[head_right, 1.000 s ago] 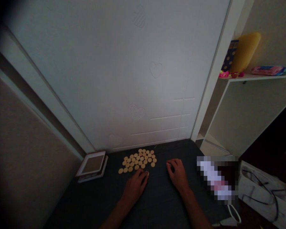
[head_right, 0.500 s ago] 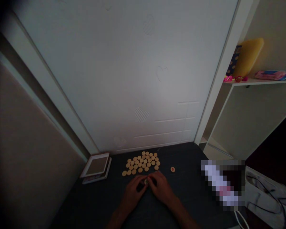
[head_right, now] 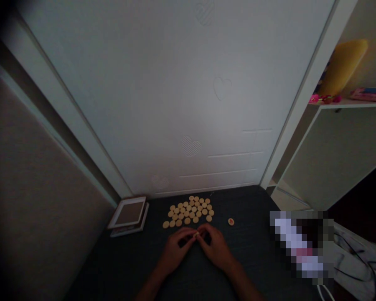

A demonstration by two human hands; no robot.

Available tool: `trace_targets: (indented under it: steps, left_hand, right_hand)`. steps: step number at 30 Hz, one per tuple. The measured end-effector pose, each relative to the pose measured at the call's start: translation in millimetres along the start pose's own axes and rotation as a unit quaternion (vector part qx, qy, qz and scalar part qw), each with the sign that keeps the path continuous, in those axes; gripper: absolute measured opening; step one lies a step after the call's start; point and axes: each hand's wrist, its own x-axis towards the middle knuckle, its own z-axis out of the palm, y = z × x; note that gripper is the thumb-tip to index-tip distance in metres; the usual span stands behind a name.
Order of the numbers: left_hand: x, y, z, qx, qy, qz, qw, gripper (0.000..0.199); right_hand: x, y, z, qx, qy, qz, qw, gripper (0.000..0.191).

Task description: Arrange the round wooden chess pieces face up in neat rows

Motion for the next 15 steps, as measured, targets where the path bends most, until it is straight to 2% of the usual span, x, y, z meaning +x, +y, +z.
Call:
trace_targets:
  steps: [6, 10, 15]
  left_hand:
    - [1.4, -2.7, 1.9, -0.036, 0.021, -0.049, 0.998, 0.019]
    - [2.3, -5.6, 4.2, -0.048, 0.026, -0.056, 0.997, 0.019]
    - [3.2, -1.1, 2.7, -0.044, 0.015, -0.066, 0.997, 0.018]
  right_hand:
    - [-0.3, 5.3, -0.6, 0.013, 0.01, -0.008, 1.0, 0.035]
    - [2.0, 3.0, -4.7, 0.026, -0.003, -0.027, 0.999, 0.03]
    - [1.5, 4.0, -3.7, 0.026, 0.015, 0.009, 1.0, 0.031]
